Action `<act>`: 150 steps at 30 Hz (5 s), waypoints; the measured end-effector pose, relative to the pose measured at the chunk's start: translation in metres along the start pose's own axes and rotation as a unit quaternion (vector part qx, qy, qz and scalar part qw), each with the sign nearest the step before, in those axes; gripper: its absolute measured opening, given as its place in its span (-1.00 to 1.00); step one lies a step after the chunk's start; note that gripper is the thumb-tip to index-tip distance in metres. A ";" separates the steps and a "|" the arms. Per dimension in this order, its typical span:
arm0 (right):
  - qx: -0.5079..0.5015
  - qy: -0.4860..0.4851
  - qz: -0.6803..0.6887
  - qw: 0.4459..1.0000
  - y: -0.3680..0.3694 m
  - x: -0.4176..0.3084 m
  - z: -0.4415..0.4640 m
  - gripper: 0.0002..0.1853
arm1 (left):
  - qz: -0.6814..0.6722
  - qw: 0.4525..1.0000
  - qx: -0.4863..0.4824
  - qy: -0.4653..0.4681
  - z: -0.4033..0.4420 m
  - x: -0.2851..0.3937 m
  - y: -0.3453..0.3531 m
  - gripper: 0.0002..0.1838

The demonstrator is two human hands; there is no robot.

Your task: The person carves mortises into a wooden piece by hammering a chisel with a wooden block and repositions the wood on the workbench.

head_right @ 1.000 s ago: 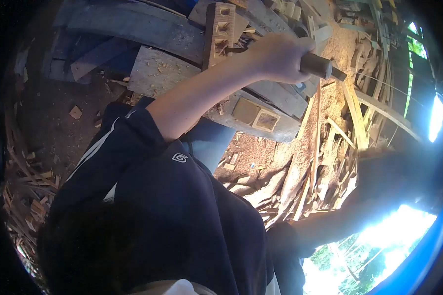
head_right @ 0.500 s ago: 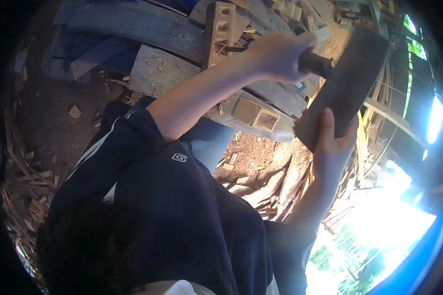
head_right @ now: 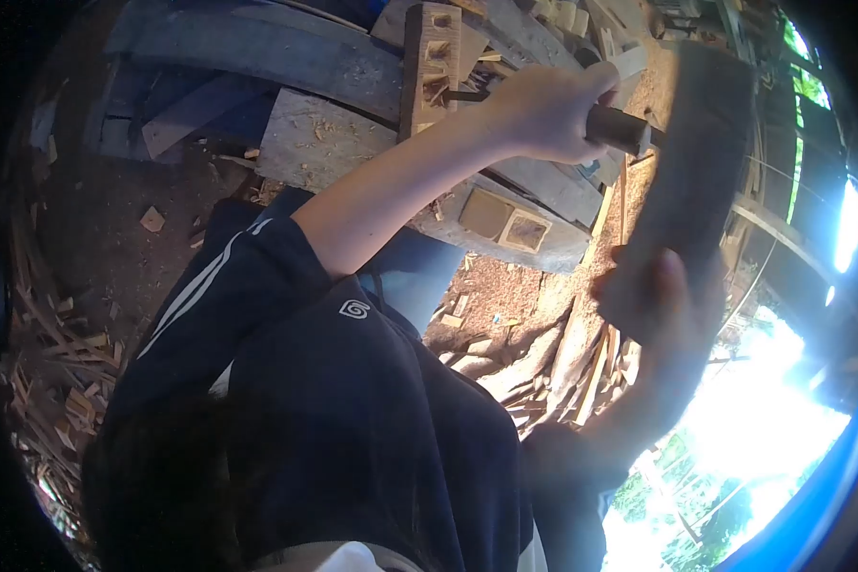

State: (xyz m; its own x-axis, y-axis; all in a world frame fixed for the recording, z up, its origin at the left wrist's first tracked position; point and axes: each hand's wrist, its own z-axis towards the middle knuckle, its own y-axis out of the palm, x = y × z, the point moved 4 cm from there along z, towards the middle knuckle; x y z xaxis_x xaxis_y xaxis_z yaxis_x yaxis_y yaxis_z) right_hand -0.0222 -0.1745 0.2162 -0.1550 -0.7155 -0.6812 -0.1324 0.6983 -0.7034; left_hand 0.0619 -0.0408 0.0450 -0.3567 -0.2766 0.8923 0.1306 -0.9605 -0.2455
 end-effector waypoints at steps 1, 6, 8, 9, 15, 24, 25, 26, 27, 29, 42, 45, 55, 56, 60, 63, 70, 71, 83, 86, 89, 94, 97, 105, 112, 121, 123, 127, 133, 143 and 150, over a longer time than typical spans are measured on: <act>0.082 -0.070 -0.078 0.991 -0.017 -0.012 -0.006 -0.52 | -0.014 1.000 0.008 0.000 0.001 -0.001 -0.002 -0.50; 0.303 -0.363 -0.064 0.879 -0.037 -0.001 0.008 -0.45 | -0.014 1.000 0.007 -0.020 0.000 -0.001 -0.002 -0.58; 0.165 -0.247 -0.473 0.829 0.010 0.040 -0.002 -0.45 | -0.009 1.000 0.008 -0.015 0.001 0.000 -0.005 -0.58; 0.075 -0.127 -0.284 0.947 0.000 0.043 -0.001 -0.42 | -0.013 1.000 0.007 -0.016 -0.002 0.001 -0.005 -0.57; 0.187 -0.235 0.024 0.953 -0.065 -0.009 -0.011 -0.44 | -0.021 0.999 0.006 -0.024 -0.001 0.001 -0.007 -0.57; 0.034 -0.098 0.052 0.993 -0.037 0.004 -0.027 -0.25 | -0.038 0.997 0.071 0.021 -0.004 -0.004 -0.006 -0.53; 0.085 -0.169 0.081 0.978 -0.045 0.001 -0.025 -0.24 | -0.034 0.997 0.068 0.023 -0.003 -0.004 -0.007 -0.52; 0.138 -0.236 0.111 0.955 -0.051 -0.003 -0.025 -0.23 | -0.032 0.997 0.066 0.028 -0.002 -0.004 -0.009 -0.52; 0.260 -0.281 0.102 0.918 -0.049 0.005 -0.029 -0.21 | -0.033 0.998 0.050 0.017 -0.001 -0.005 -0.008 -0.54; 0.308 -0.298 0.087 0.899 -0.034 0.058 -0.022 -0.42 | -0.036 0.999 0.018 0.013 -0.004 -0.004 -0.001 -0.55; 0.080 0.160 0.540 0.823 0.120 0.282 -0.058 -0.62 | -0.064 0.994 0.064 0.061 -0.005 -0.006 -0.008 -0.52; 0.058 0.195 0.515 0.833 0.124 0.292 -0.055 -0.60 | -0.045 0.995 0.028 0.082 -0.006 -0.007 0.001 -0.52; 0.090 0.071 0.022 0.993 0.090 0.264 0.049 -0.35 | 0.084 0.969 -0.232 -0.001 -0.003 0.003 -0.030 -0.41; 0.036 0.080 -0.058 0.994 0.080 0.250 0.061 -0.32 | 0.095 0.973 -0.212 0.004 -0.005 -0.001 -0.032 -0.40; 0.087 -0.068 -0.184 0.977 0.042 0.122 0.075 -0.25 | 0.072 0.989 -0.132 0.005 -0.014 -0.012 -0.040 -0.34; 0.084 -0.332 0.162 0.926 0.064 0.041 0.083 -0.36 | 0.079 0.983 -0.159 -0.046 -0.017 -0.024 -0.039 -0.27; 0.137 -0.287 0.456 0.831 0.107 0.017 0.119 -0.74 | 0.329 0.938 -0.087 0.059 -0.056 -0.094 -0.065 -0.12; 0.148 -0.275 0.473 0.824 0.107 0.016 0.113 -0.72 | 0.329 0.942 -0.046 0.041 -0.063 -0.110 -0.069 -0.14; 0.189 -0.211 0.589 0.757 0.083 0.077 0.155 -0.75 | 0.357 0.933 -0.022 0.034 -0.070 -0.136 -0.053 -0.40; 0.200 -0.188 0.606 0.747 0.080 0.090 0.165 -0.76 | 0.370 0.928 -0.022 0.039 -0.068 -0.136 -0.052 -0.37; 0.245 -0.109 0.602 0.752 0.085 0.133 0.192 -0.78 | 0.398 0.915 -0.051 0.034 -0.072 -0.133 -0.055 -0.36; 0.286 -0.004 0.699 0.655 0.100 0.196 0.171 -0.81 | 0.392 0.918 -0.042 0.043 -0.069 -0.133 -0.055 -0.37; 0.304 -0.017 0.705 0.641 0.086 0.206 0.140 -0.78 | 0.325 0.944 -0.021 0.053 -0.074 -0.128 -0.056 -0.46; 0.341 0.015 0.777 0.530 0.072 0.277 0.077 -0.76 | 0.303 0.945 -0.091 0.082 -0.070 -0.101 -0.055 -0.63; 0.313 0.025 0.791 0.526 0.097 0.296 0.078 -0.78 | 0.427 0.892 -0.151 -0.007 -0.070 -0.078 -0.045 -0.65; 0.263 0.010 0.808 0.527 0.094 0.297 0.081 -0.78 | 0.496 0.820 -0.285 -0.023 -0.056 -0.080 -0.034 -0.67; 0.261 0.008 0.810 0.524 0.095 0.297 0.081 -0.79 | 0.504 0.812 -0.294 -0.031 -0.050 -0.076 -0.035 -0.71; 0.281 0.013 0.806 0.521 0.091 0.287 0.074 -0.75 | 0.495 0.798 -0.342 0.021 -0.041 -0.074 -0.043 -0.78; 0.247 -0.036 0.831 0.497 0.089 0.251 0.053 -0.82 | 0.488 0.787 -0.377 0.001 -0.040 -0.071 -0.049 -0.71; 0.259 -0.191 0.666 0.673 0.113 0.196 0.028 -0.79 | 0.439 0.840 -0.320 -0.007 -0.038 -0.076 -0.060 -0.81; 0.268 -0.186 0.640 0.696 0.112 0.204 0.031 -0.79 | 0.288 0.934 -0.181 -0.107 -0.038 -0.083 -0.085 -0.60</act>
State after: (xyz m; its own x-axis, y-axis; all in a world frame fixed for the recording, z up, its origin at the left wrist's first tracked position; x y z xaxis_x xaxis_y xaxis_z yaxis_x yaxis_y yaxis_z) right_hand -0.0386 -0.2432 -0.0076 0.4664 0.4603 -0.7554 0.2811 0.7326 0.6200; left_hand 0.0455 0.0626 -0.0225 -0.1259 -0.7758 0.6183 -0.0910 -0.6116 -0.7859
